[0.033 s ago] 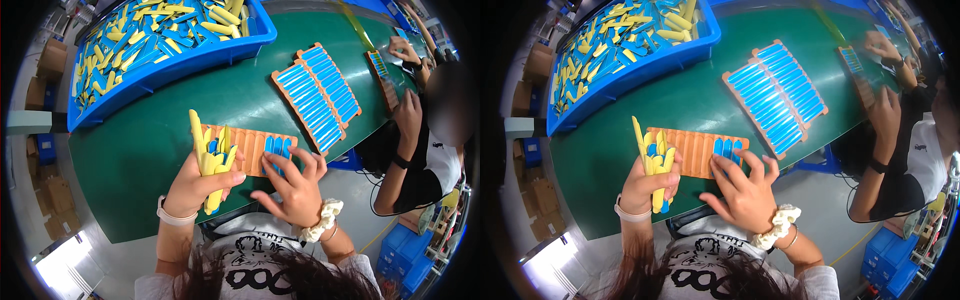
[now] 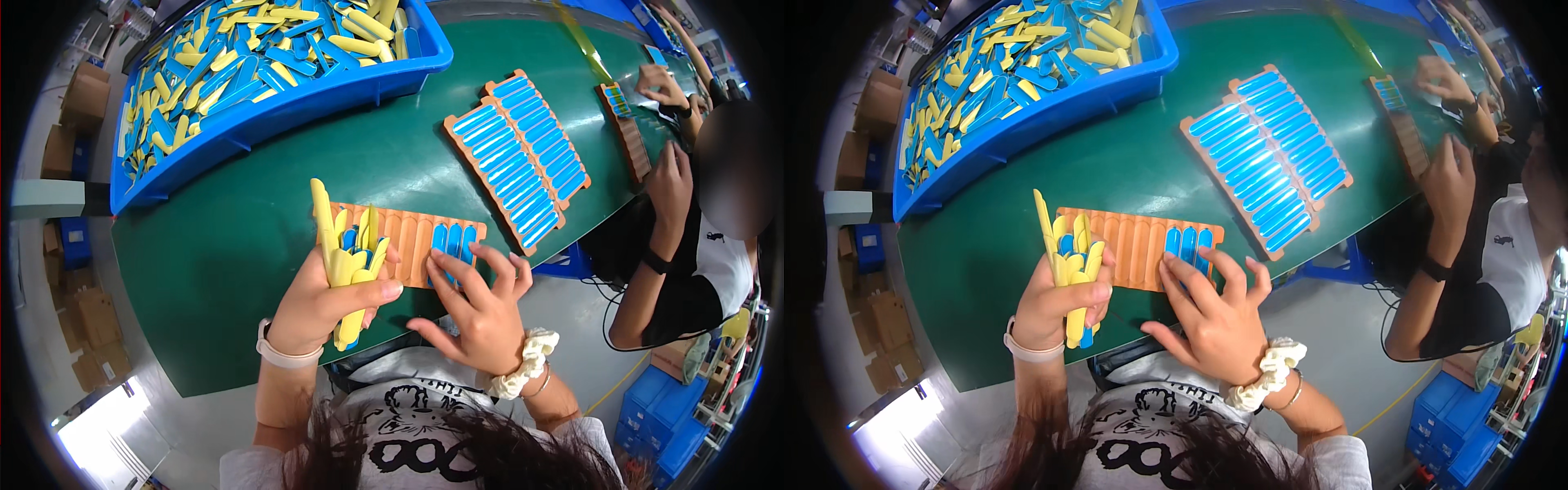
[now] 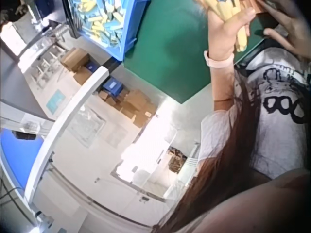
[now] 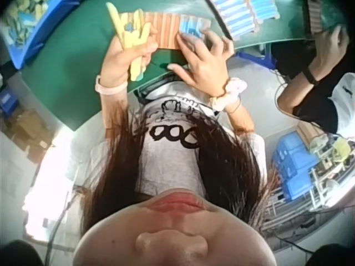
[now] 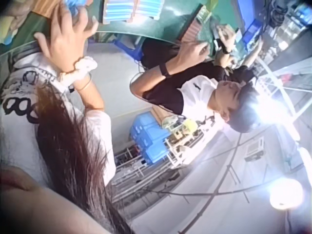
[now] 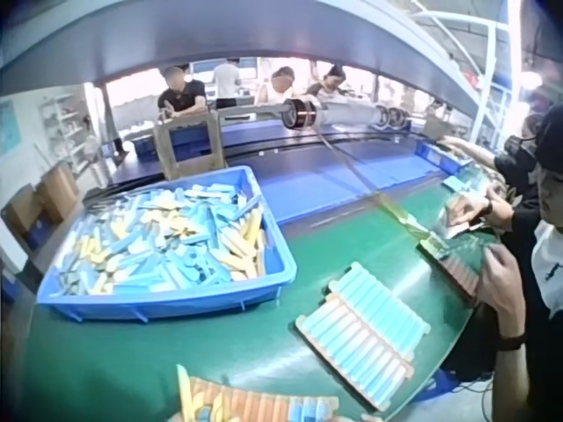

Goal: The person retrieves plastic pieces from a container and a strip, and inserts them one by one into slots on assembly trays by hand.

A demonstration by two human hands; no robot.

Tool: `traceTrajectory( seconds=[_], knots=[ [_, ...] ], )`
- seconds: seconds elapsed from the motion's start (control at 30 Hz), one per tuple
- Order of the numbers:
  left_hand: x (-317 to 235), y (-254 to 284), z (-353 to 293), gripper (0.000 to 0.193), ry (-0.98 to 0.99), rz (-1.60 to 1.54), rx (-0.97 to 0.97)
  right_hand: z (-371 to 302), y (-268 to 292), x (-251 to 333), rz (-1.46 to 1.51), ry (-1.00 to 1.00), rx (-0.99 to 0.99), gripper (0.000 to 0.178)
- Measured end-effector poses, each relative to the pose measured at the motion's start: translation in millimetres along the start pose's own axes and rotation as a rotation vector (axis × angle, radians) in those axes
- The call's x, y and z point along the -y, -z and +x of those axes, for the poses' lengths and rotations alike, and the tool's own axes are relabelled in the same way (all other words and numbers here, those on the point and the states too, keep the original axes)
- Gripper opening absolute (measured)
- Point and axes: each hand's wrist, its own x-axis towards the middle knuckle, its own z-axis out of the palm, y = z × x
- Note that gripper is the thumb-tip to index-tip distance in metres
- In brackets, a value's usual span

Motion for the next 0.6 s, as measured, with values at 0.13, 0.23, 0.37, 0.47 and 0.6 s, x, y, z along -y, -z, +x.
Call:
traceTrajectory(
  seconds=[0.13,0.23,0.37,0.47,0.6],
  knots=[
    [0.3,-1.9,0.6,0.034,-0.004,0.013,0.080,5.0,5.7,-2.6,0.005,-0.025,-0.011,0.045],
    [-6.8,1.9,-3.4,0.038,0.140,0.058,0.258,11.7,22.6,1.0,0.064,-0.022,-0.112,0.037],
    [-3.0,3.0,-5.8,0.047,0.156,0.087,0.295,39.1,51.0,4.8,0.450,-0.012,-0.219,0.026],
    [-0.7,4.5,-4.6,0.049,0.113,0.090,0.389,54.2,35.3,-7.2,0.905,0.029,-0.001,0.023],
    [-2.5,8.0,-1.2,0.041,0.162,0.077,0.491,48.6,27.8,-7.1,1.281,-0.258,0.061,0.013]
  ],
)
